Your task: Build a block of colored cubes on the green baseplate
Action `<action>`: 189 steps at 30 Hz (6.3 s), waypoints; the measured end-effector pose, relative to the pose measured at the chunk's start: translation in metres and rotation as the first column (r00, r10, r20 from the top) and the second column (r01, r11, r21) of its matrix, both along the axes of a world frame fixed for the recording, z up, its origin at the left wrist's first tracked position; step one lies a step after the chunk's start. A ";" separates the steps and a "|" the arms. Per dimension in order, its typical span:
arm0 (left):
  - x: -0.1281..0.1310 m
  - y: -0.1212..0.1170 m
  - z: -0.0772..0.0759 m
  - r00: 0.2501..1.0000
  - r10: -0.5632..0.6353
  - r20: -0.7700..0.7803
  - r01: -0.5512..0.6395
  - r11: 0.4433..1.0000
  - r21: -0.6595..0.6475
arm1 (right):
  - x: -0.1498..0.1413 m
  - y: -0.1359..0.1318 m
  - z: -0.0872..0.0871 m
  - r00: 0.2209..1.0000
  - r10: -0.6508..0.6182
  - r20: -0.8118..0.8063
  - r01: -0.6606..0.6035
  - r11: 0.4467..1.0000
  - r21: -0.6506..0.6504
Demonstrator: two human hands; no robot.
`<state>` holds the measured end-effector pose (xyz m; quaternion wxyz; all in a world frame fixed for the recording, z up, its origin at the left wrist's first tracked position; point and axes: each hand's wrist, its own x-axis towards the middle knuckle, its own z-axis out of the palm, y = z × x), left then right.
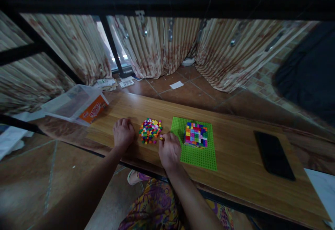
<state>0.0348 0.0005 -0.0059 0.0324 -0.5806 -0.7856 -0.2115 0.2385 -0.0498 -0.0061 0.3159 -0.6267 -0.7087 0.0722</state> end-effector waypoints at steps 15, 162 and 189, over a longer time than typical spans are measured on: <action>0.000 -0.001 0.000 0.999 -0.004 -0.034 0.004 1.000 0.023 | 0.006 -0.006 0.002 0.993 0.113 -0.047 -0.112 0.993 0.022; 0.001 0.001 0.003 1.000 0.004 -0.008 -0.004 1.000 0.001 | 0.141 -0.004 0.039 0.990 -0.092 0.111 0.076 0.987 0.139; 0.000 0.002 0.001 1.000 -0.002 -0.011 0.002 0.999 0.036 | 0.123 0.008 0.005 0.454 -0.142 -0.879 0.319 0.948 0.012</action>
